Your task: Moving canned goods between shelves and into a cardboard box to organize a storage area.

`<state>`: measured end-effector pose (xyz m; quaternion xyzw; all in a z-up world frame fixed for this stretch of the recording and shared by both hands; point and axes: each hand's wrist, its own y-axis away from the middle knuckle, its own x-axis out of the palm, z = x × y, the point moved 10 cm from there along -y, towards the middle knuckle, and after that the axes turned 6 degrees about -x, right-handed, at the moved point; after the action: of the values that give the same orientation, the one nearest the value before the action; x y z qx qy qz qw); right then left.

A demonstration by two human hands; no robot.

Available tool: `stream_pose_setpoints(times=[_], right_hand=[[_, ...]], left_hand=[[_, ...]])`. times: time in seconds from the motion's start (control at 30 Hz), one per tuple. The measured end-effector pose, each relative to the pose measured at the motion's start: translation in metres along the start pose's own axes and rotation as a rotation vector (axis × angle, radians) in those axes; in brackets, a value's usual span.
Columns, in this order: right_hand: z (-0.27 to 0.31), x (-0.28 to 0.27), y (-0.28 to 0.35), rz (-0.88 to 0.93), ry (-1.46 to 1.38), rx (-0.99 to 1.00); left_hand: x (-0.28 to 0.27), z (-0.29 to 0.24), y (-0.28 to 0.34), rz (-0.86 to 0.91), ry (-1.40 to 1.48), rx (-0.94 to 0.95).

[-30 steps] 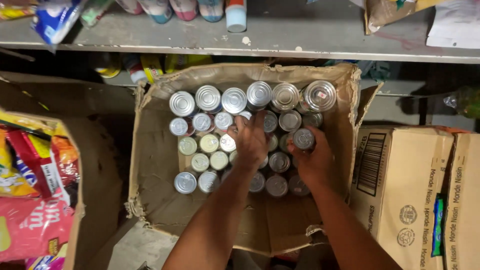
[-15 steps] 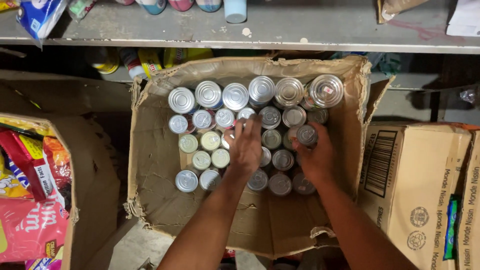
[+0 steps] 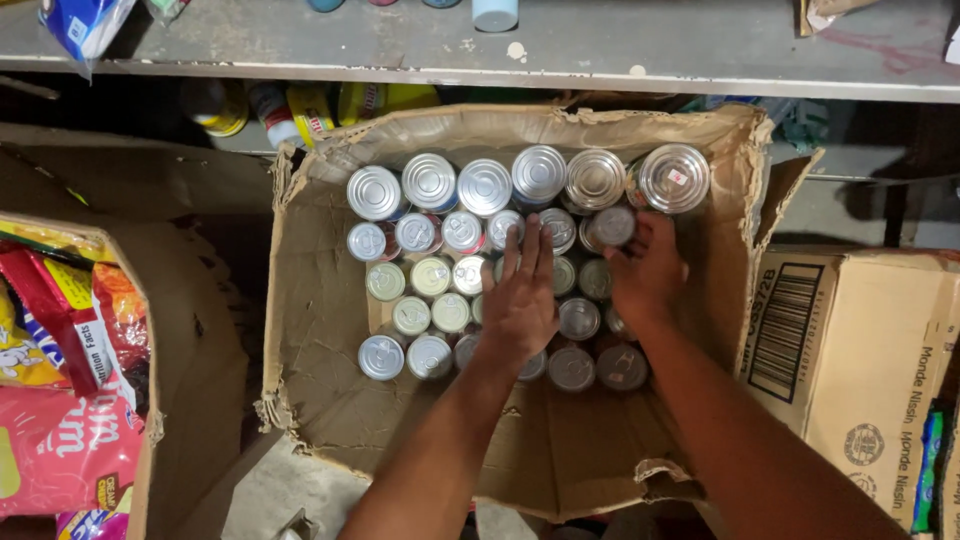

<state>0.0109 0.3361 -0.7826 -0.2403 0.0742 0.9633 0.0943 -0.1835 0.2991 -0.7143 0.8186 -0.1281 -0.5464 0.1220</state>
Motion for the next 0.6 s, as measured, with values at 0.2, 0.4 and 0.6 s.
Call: stream_pose_setpoints(times=[0.2,0.4,0.6], right_hand=[[-0.008,0.015,-0.002,0.06,-0.086,0.143],[-0.025,0.031,0.002,0.144,-0.153,0.245],[-0.032,0.033,0.01,0.169,-0.164,0.213]], left_hand=[[0.006,0.0,-0.004,0.078,-0.03,-0.072],[-0.005,-0.006,-0.006,0.169,0.02,-0.123],[-0.006,-0.002,-0.008,0.146,0.05,-0.113]])
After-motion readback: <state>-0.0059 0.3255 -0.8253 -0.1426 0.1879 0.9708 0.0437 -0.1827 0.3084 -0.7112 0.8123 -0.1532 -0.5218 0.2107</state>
